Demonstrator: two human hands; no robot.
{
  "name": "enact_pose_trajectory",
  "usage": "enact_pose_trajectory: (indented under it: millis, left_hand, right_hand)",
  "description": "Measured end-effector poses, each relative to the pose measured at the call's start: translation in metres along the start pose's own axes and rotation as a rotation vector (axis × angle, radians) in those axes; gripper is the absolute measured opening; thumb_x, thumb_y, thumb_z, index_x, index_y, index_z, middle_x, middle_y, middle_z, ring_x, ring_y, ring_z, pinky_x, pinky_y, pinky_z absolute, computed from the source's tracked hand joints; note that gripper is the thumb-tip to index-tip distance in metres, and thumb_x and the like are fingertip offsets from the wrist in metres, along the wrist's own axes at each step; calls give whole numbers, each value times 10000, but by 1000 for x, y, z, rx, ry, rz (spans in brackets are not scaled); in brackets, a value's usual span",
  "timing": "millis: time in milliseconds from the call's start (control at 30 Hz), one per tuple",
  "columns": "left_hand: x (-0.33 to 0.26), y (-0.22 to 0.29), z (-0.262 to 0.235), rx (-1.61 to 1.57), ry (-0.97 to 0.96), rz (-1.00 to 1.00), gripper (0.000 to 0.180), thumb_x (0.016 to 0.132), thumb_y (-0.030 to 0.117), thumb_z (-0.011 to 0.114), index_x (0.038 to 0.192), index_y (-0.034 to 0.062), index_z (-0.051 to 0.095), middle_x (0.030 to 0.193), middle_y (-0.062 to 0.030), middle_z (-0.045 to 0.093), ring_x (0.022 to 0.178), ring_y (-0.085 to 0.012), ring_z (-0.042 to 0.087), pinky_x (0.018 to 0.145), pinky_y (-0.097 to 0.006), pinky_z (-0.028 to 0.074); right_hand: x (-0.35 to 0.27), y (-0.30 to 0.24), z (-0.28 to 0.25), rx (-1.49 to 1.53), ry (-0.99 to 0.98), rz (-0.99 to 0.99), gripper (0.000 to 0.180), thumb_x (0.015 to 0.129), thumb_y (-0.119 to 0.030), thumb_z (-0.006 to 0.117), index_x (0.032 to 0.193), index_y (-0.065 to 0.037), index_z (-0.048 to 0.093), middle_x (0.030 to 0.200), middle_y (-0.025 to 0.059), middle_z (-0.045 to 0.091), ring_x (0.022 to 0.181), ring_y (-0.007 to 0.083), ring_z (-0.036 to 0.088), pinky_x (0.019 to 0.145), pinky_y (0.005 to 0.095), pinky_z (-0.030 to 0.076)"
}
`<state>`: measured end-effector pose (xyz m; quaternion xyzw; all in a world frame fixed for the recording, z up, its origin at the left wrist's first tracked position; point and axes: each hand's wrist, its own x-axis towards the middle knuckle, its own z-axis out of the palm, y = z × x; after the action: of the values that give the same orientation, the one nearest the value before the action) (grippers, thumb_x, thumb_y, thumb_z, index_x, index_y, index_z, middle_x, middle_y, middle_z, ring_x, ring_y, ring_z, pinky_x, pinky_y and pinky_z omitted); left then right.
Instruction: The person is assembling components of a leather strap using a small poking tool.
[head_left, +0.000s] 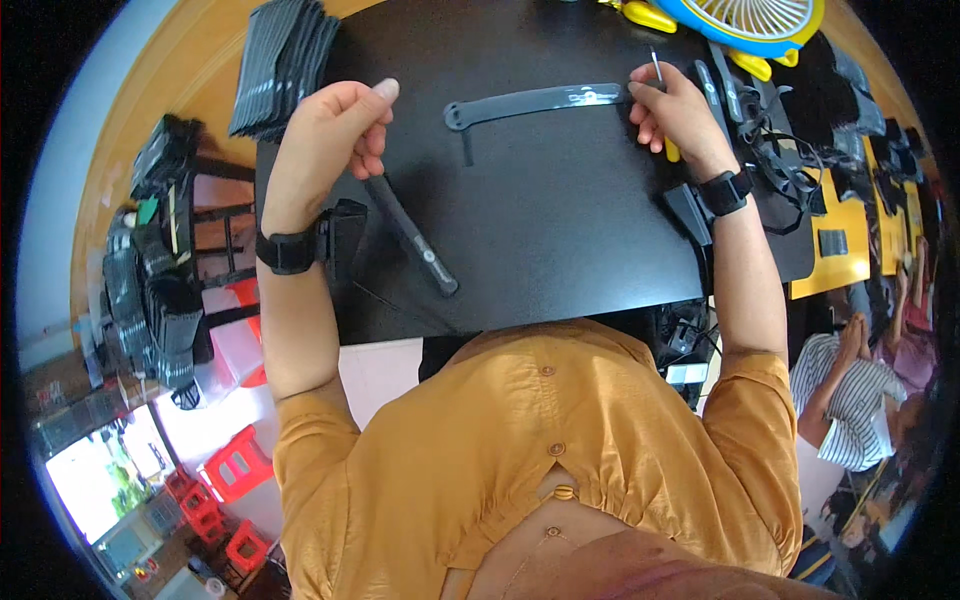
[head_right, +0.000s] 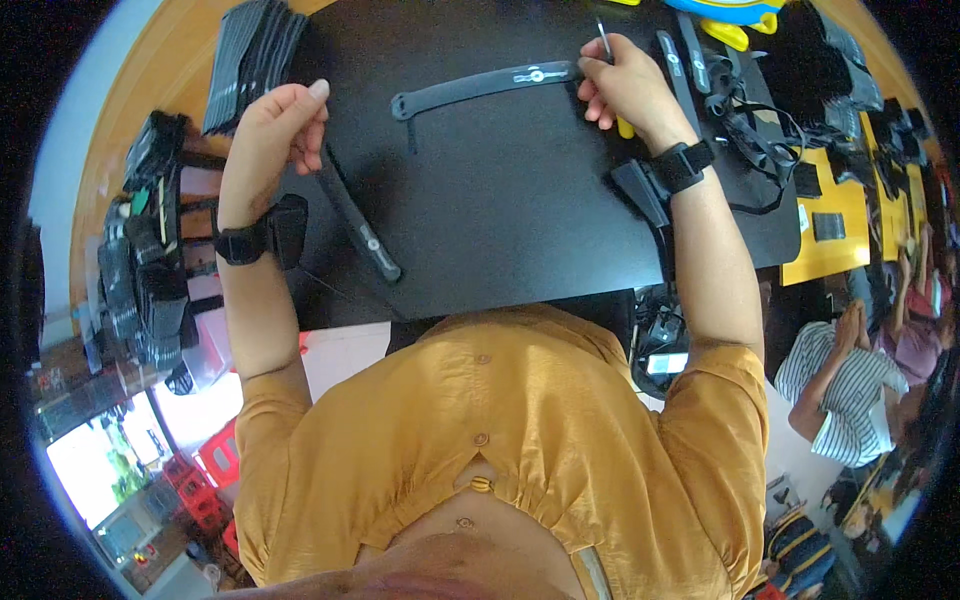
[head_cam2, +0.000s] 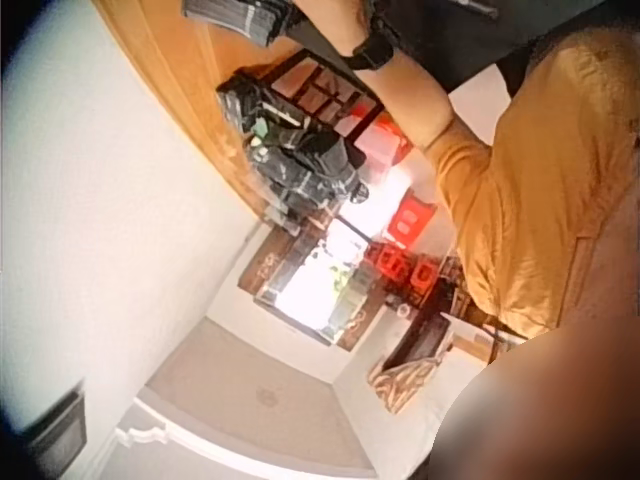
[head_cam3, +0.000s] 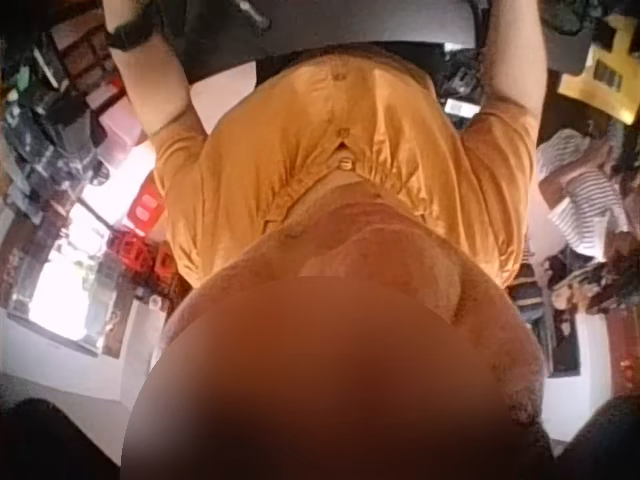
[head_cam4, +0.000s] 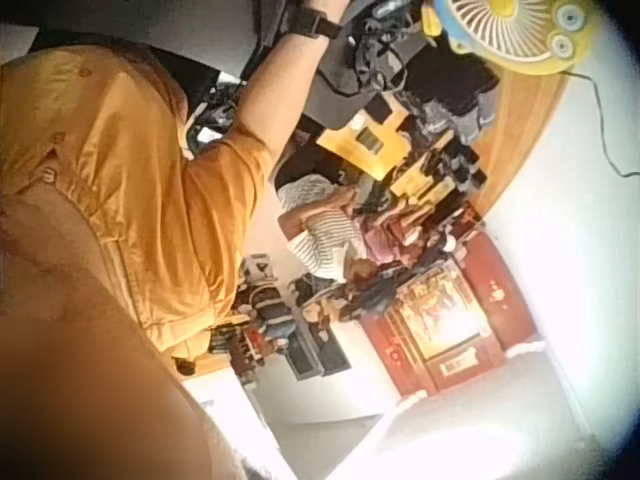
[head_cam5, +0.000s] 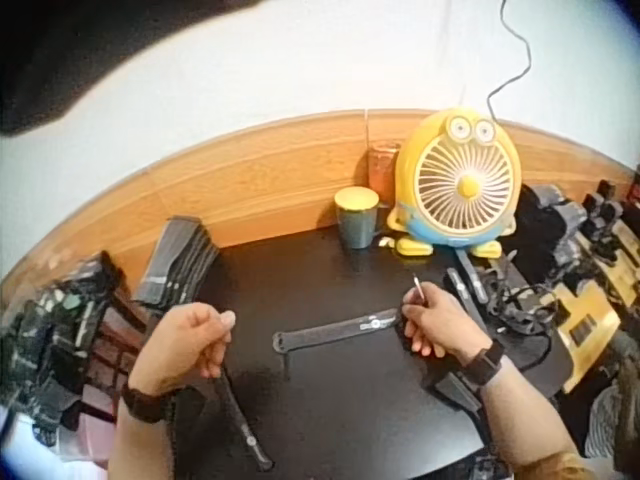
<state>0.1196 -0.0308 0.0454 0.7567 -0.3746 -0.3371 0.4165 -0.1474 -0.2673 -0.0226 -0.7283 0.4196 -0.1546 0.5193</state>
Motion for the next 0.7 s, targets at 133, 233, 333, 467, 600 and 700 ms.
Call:
enact_pose_trajectory:
  millis: [133, 233, 333, 467, 600, 700]
  left_hand:
    - [-49, -10, 3, 330, 29, -150, 476, 929, 447, 623, 692, 35, 595, 546, -24, 544, 486, -92, 567, 444, -233, 429]
    - [-77, -27, 20, 756, 38, -87, 654, 870, 580, 620, 657, -38, 638, 528, -122, 577, 479, -217, 621, 470, -331, 490]
    - [-88, -40, 44, 893, 58, -86, 728, 834, 640, 582, 646, -59, 654, 688, -272, 620, 718, -431, 639, 672, -481, 515]
    - [-94, -62, 42, 711, 138, 0, 612, 871, 529, 594, 699, -55, 655, 634, -241, 617, 629, -373, 652, 589, -437, 517]
    - [-114, -57, 51, 240, 112, -123, 515, 879, 451, 649, 694, -29, 633, 570, -143, 601, 521, -223, 631, 484, -329, 482]
    - [-125, -52, 72, -34, 83, -96, 434, 889, 389, 679, 707, 0, 612, 555, -54, 574, 485, -109, 581, 438, -242, 432]
  right_hand:
    - [-6, -2, -1, -32, 6, -70, 237, 1005, -233, 516, 1167, -61, 531, 730, 29, 623, 516, 76, 597, 422, 198, 466]
    - [-10, -6, -1, 102, -26, -136, 246, 1005, -252, 525, 1166, -66, 534, 743, 21, 616, 519, 60, 580, 422, 179, 451]
    - [-27, -21, 10, 80, -40, -164, 243, 1000, -258, 537, 1161, -76, 542, 740, 18, 613, 509, 54, 568, 414, 177, 439]
    - [-73, -51, 34, -37, -187, -236, 226, 987, -280, 557, 1124, -101, 581, 749, 12, 617, 491, 43, 547, 398, 177, 415]
    - [-109, -54, 73, 6, -404, -206, 295, 960, -336, 599, 1125, -92, 614, 773, 4, 637, 479, 45, 539, 390, 182, 414]
    - [-127, -55, 107, 143, -444, -219, 381, 907, -365, 680, 1134, -64, 626, 744, -10, 636, 473, 37, 521, 389, 177, 398]
